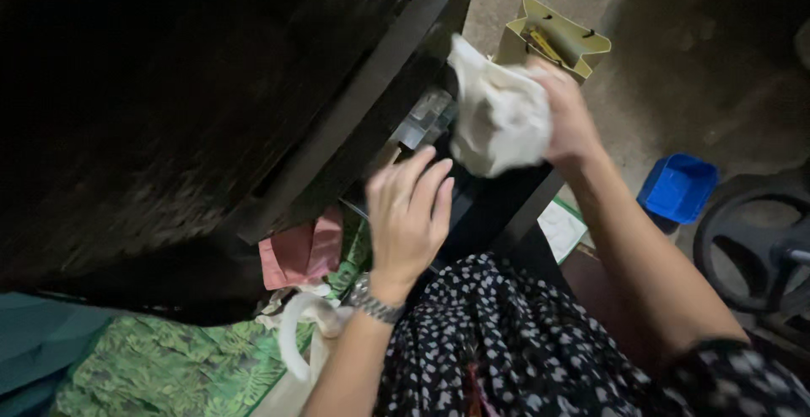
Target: The person opens a drawer and wipes several items with a cloth, including a plastic zip-top bag, a compartmentalized plastic box, and a bubble-wrapped package. The person places the cleaned items back into the drawer.
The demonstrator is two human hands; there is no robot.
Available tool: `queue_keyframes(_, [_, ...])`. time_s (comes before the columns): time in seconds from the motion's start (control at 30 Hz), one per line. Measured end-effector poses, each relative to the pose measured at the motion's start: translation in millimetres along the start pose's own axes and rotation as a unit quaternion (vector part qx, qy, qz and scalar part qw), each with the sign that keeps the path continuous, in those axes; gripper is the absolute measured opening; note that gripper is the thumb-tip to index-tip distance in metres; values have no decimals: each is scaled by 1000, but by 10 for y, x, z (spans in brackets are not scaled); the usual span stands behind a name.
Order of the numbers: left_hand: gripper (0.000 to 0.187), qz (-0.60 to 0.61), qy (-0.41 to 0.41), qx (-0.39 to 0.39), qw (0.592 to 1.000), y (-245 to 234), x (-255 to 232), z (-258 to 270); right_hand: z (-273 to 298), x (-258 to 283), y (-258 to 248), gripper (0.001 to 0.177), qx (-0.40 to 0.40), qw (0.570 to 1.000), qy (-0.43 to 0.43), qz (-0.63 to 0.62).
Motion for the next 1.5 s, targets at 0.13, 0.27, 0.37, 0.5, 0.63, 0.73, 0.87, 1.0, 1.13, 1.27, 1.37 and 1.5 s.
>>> queue_keyframes(0.13, [52,213,-366,-38,905,831,808,292,571,-431,-541,20,-144,966,151,-154])
queue_keyframes(0.27, [54,500,-621,-145,586,1659,1847,889,869,-893,-619,28,-170,933,221,-228])
queue_keyframes(0.37, [48,561,-619,-192,515,2210,2356,1118,947,-1092,-582,19,-148,948,207,-192])
queue_keyframes(0.5, [42,573,-578,-188,550,2850,2817,904,1027,-1192,-612,15,-130,956,199,-169])
queue_keyframes(0.63, [41,517,-626,-180,555,3299,2960,500,1152,-1112,-696,16,-142,954,218,-149])
queue_keyframes(0.73, [40,504,-644,-170,549,3388,2997,255,1202,-1014,-670,15,-148,947,225,-174])
queue_keyframes(0.87, [38,504,-643,-169,551,3431,3013,68,1199,-816,-647,15,-140,947,234,-169])
queue_keyframes(1.0, [37,514,-623,-180,562,3468,3032,19,1197,-651,-739,10,-161,934,252,-195])
queue_keyframes(1.13, [38,548,-564,-195,586,3268,2873,78,1067,-549,-964,12,-139,945,266,-129])
queue_keyframes(1.27, [39,607,-462,-174,622,2774,2099,306,802,-457,-1097,12,-130,962,215,-108])
queue_keyframes(1.37, [51,546,-618,-115,554,2456,1285,615,581,-395,-962,14,-134,977,163,-31])
queue_keyframes(1.5, [60,632,-522,-78,568,2087,400,628,470,-449,-127,49,15,896,-103,432])
Point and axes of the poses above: each hand's wrist, its own z-axis away from the middle knuckle, its own y-axis out of the palm, x = y × z, the point moved 3 cm from there along -z, towards the middle knuckle, and after that the axes turned 5 degrees about y, right-handed, at the moved point
